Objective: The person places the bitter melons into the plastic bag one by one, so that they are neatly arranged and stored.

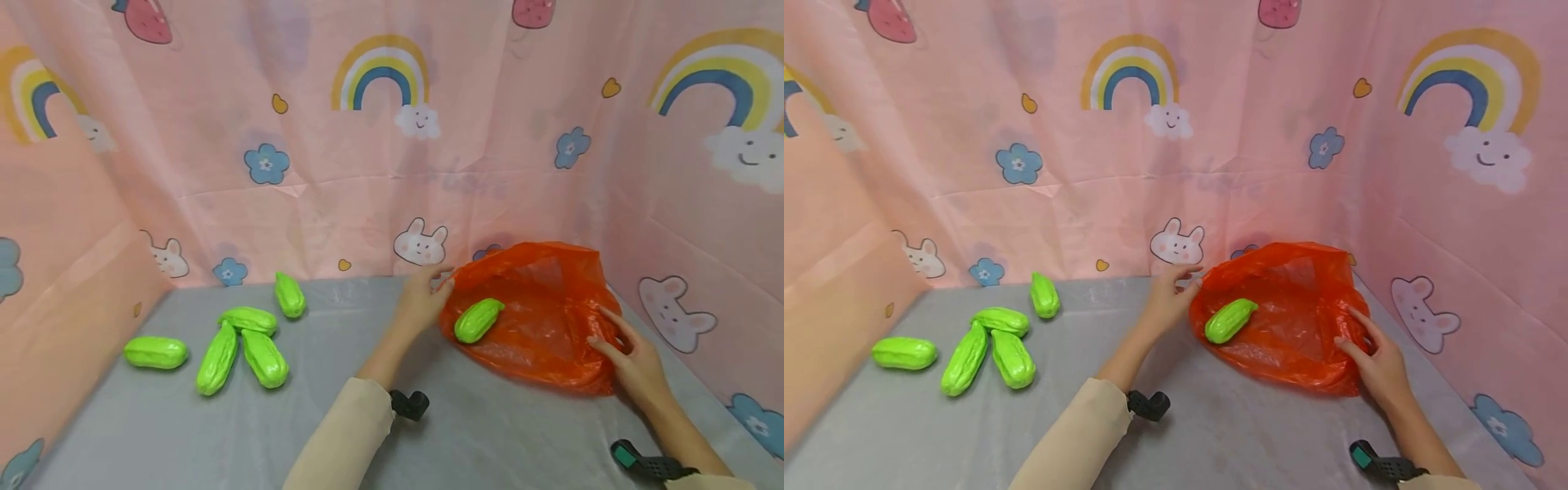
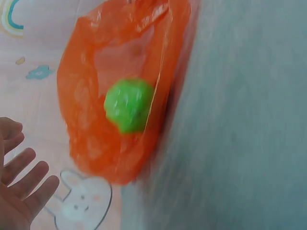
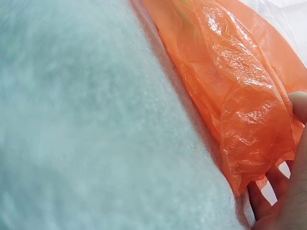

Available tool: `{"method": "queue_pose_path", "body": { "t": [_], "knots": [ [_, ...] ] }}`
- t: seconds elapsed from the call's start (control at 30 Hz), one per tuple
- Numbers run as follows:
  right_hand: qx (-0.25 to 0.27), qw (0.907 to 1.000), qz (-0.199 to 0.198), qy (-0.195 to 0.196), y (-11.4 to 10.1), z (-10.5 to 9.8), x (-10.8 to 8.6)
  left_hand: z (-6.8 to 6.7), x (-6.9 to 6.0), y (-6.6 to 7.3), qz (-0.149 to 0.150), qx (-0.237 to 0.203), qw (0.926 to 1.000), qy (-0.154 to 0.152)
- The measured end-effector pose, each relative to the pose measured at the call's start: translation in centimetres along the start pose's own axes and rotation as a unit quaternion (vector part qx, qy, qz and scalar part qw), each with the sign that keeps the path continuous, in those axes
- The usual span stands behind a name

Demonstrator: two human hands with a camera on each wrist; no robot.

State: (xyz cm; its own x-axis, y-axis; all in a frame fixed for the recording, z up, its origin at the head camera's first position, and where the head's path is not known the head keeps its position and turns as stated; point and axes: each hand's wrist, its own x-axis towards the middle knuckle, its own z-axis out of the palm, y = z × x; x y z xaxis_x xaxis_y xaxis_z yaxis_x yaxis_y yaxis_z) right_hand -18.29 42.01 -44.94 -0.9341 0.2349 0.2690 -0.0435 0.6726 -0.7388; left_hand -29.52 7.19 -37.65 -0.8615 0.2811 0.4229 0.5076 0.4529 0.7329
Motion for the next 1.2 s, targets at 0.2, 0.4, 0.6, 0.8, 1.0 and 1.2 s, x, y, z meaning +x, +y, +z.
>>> {"method": "queue_pose_path", "body": {
  "t": [0.2,0.4,0.6,0.8,1.0,1.2],
  "knots": [
    [0.003,1.0,-0.004,0.003,0.1,0.2,0.1,-2.5,0.1,-1.3,-0.01,0.038,0.9991,0.017],
    [-0.005,1.0,0.003,0.005,0.2,0.1,-0.2,-4.9,0.3,-2.7,-0.031,0.079,0.9955,0.043],
    [-0.007,1.0,0.006,-0.002,0.3,0.2,-0.2,-7.5,0.2,-4.7,-0.031,0.12,0.9884,0.088],
    [0.0,1.0,-0.001,-0.001,0.3,0.2,-0.1,-10.2,-0.1,-6.8,-0.032,0.14,0.9812,0.129],
    [-0.003,0.9999,0.01,-0.007,0.2,0.2,-0.3,-12.4,-0.7,-8.8,-0.082,0.151,0.9727,0.156],
    [-0.006,0.9997,0.021,-0.014,0.1,0.1,-0.1,-14.1,-1.1,-10.4,-0.12,0.176,0.9614,0.175]
  ]
}}
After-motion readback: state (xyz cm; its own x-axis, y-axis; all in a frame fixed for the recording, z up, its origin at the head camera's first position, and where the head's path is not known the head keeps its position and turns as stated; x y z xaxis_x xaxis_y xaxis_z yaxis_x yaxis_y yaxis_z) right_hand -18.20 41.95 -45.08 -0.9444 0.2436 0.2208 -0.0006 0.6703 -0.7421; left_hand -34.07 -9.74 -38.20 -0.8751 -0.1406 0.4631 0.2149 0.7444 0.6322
